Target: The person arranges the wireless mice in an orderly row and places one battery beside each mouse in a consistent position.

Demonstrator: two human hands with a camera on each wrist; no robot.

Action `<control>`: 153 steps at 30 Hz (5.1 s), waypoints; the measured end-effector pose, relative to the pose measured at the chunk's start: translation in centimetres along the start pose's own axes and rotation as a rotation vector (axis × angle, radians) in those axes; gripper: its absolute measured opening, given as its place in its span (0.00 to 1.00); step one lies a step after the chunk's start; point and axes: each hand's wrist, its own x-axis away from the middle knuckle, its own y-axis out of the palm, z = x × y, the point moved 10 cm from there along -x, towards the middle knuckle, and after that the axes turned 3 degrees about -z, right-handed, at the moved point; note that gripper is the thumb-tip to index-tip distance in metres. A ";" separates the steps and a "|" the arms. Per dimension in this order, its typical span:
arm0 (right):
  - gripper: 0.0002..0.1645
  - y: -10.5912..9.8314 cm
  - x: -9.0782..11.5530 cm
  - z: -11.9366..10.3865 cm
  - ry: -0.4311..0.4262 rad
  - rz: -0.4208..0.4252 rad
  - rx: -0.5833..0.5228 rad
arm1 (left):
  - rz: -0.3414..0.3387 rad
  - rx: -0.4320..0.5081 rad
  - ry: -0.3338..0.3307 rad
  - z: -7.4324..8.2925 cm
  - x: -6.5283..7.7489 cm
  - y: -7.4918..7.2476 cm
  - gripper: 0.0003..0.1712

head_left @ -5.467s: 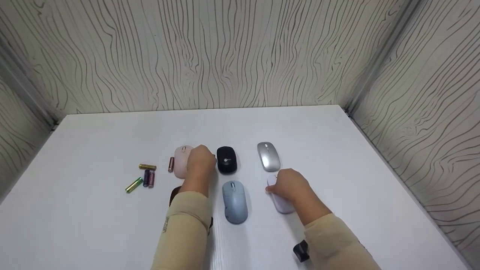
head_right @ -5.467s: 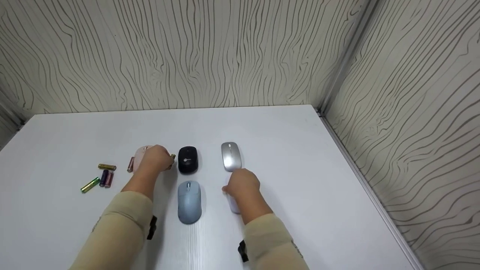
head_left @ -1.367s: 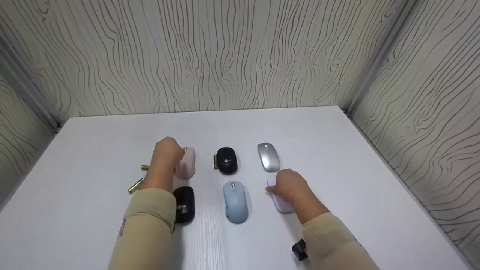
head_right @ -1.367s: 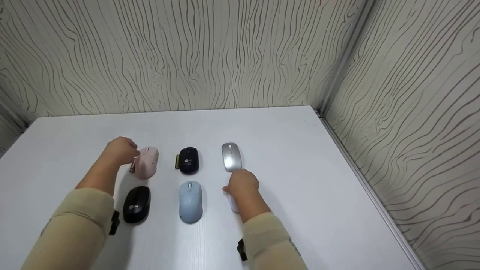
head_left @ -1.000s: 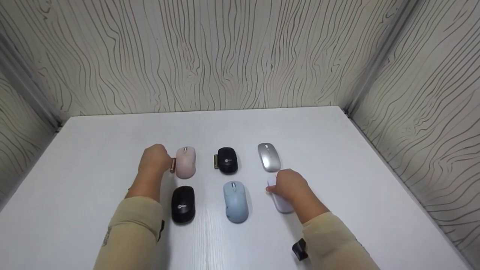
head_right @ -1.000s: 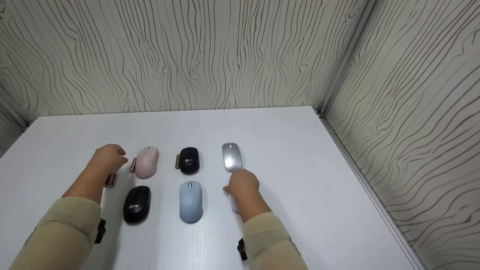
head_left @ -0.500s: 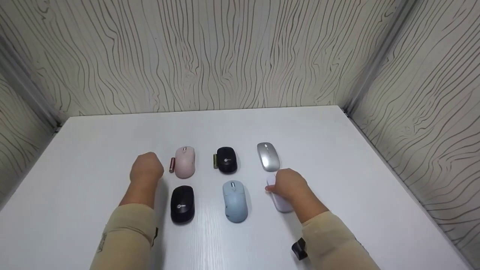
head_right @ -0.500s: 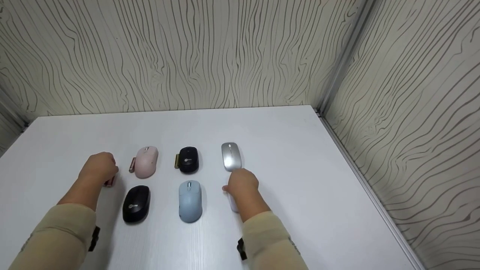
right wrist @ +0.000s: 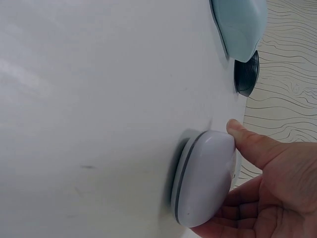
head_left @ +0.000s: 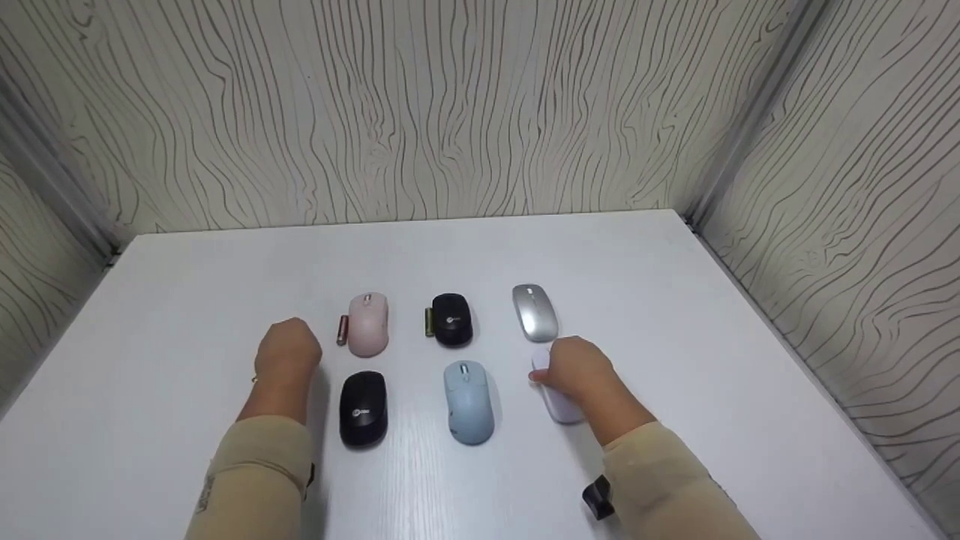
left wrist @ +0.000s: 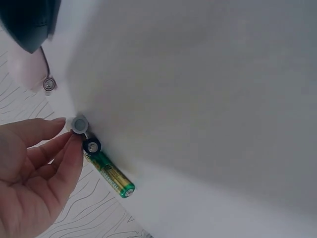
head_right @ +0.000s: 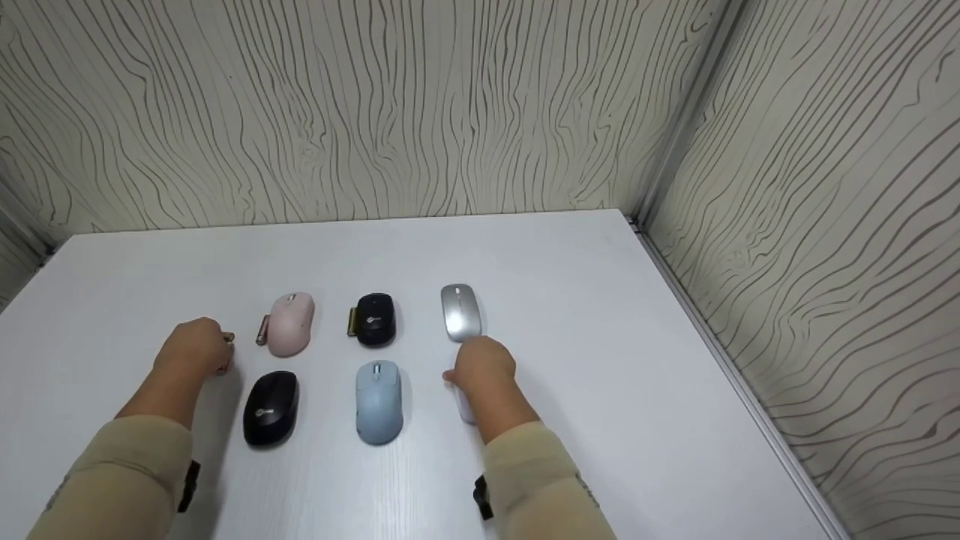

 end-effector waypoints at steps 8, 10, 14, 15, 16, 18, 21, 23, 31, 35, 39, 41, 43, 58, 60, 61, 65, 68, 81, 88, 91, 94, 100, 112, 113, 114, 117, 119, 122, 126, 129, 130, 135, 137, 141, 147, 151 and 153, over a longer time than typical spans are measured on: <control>0.23 0.1 0.1 0.2 0.004 -0.007 -0.026 | -0.027 -0.027 0.018 0.5 -0.2 0.6 0.15; 0.24 0.1 0.1 0.3 0.001 -0.007 -0.029 | -0.033 -0.033 0.021 0.6 -0.3 0.7 0.15; 0.24 0.1 0.1 0.2 -0.001 -0.003 -0.037 | -0.030 -0.052 0.027 0.8 -0.6 0.9 0.15; 0.24 0.1 0.1 0.1 -0.002 0.000 -0.036 | -0.028 -0.056 0.024 0.8 -0.6 0.9 0.15; 0.23 0.1 0.1 0.1 -0.001 0.002 -0.036 | -0.027 -0.059 0.023 0.8 -0.5 1.0 0.15; 0.24 0.1 0.1 0.0 0.001 0.005 -0.036 | -0.026 -0.061 0.019 0.8 -0.4 1.0 0.15; 0.23 0.2 0.1 0.0 0.001 0.006 -0.041 | -0.029 -0.059 0.008 0.7 0.0 0.9 0.15; 0.23 0.2 0.1 -0.1 0.000 0.006 -0.042 | -0.031 -0.060 0.009 0.7 0.2 0.9 0.16; 0.23 0.2 0.2 0.0 0.005 0.011 -0.041 | -0.019 -0.033 0.012 0.7 0.7 0.3 0.15; 0.24 0.0 0.2 0.0 0.005 0.014 -0.036 | -0.011 -0.028 0.022 0.8 0.6 -0.1 0.15; 0.24 0.1 0.2 -0.1 0.002 -0.009 -0.037 | -0.012 -0.028 0.027 0.8 0.5 -0.3 0.15; 0.24 0.1 0.2 -0.1 0.002 -0.018 -0.036 | -0.004 -0.025 0.028 0.9 0.5 -0.6 0.15; 0.24 0.0 0.2 -0.1 0.002 -0.017 -0.031 | 0.011 -0.025 0.029 1.2 0.4 -0.9 0.16; 0.23 0.0 0.0 -0.2 0.001 0.006 -0.022 | 0.047 0.042 0.076 6.3 0.8 -2.3 0.19; 0.23 0.0 0.0 -0.2 -0.001 0.006 -0.022 | 0.036 0.048 0.087 7.3 0.9 -2.1 0.21; 0.23 -0.1 0.0 -0.2 -0.001 0.006 -0.023 | 0.029 0.049 0.093 7.7 1.0 -2.0 0.22; 0.24 0.0 0.0 -0.2 -0.002 0.004 -0.020 | 0.027 0.065 0.123 9.6 1.3 -1.4 0.21; 0.24 0.0 0.0 0.0 0.010 0.000 -0.028 | 0.046 0.107 0.135 11.0 1.3 -0.9 0.19; 0.22 0.2 0.1 0.4 0.028 0.004 -0.054 | 0.039 0.176 0.212 17.7 1.8 1.9 0.20; 0.22 0.2 0.1 0.3 0.031 0.010 -0.061 | 0.025 0.220 0.234 20.3 2.5 4.2 0.12; 0.22 0.3 0.0 0.3 0.034 0.009 -0.064 | 0.017 0.217 0.236 21.1 2.6 5.0 0.10; 0.21 0.4 0.0 0.3 0.037 0.008 -0.067 | 0.007 0.228 0.231 21.5 2.5 5.5 0.10; 0.22 0.2 -0.1 0.2 0.030 0.017 -0.046 | -0.006 0.256 0.235 21.9 2.2 6.3 0.09; 0.23 0.1 -0.1 0.3 0.028 0.038 -0.019 | 0.007 0.300 0.208 23.8 1.6 7.5 0.18; 0.23 0.2 -0.1 0.2 0.026 0.039 -0.020 | 0.010 0.303 0.211 23.9 1.5 7.6 0.18; 0.22 0.2 -0.1 0.2 0.026 0.041 -0.023 | 0.016 0.301 0.212 24.0 1.4 7.7 0.18; 0.22 0.3 -0.2 -0.1 0.023 0.041 -0.027 | 0.032 0.313 0.199 23.8 1.1 7.9 0.16; 0.22 0.3 -0.2 -0.1 0.024 0.041 -0.024 | 0.043 0.315 0.197 23.9 1.0 8.0 0.15; 0.22 0.3 -0.1 0.0 0.037 0.036 -0.019 | 0.046 0.318 0.194 24.2 0.9 8.4 0.15; 0.22 0.2 0.1 0.3 0.052 0.026 -0.025 | 0.046 0.320 0.177 24.7 0.8 8.7 0.13; 0.22 0.2 0.1 0.2 0.055 0.021 -0.038 | 0.032 0.330 0.154 24.8 0.6 9.0 0.11; 0.22 0.3 0.2 0.2 0.059 0.020 -0.046 | 0.024 0.330 0.148 24.9 0.5 9.1 0.11; 0.22 0.2 0.4 0.1 0.059 0.028 -0.059 | 0.014 0.310 0.125 24.9 0.3 9.5 0.13; 0.22 0.1 0.4 0.1 0.055 0.034 -0.057 | 0.017 0.306 0.120 24.9 0.2 9.5 0.13; 0.22 0.1 0.3 0.2 0.054 0.040 -0.052 | 0.015 0.301 0.130 25.3 0.1 9.6 0.14; 0.21 0.1 0.3 0.1 0.053 0.044 -0.052 | 0.008 0.312 0.135 25.6 -0.1 9.9 0.15; 0.21 0.2 0.2 0.2 0.056 0.043 -0.061 | -0.001 0.312 0.135 25.6 -0.3 10.2 0.18; 0.22 0.2 0.2 0.3 0.059 0.040 -0.063 | -0.006 0.327 0.138 25.7 -0.4 10.3 0.18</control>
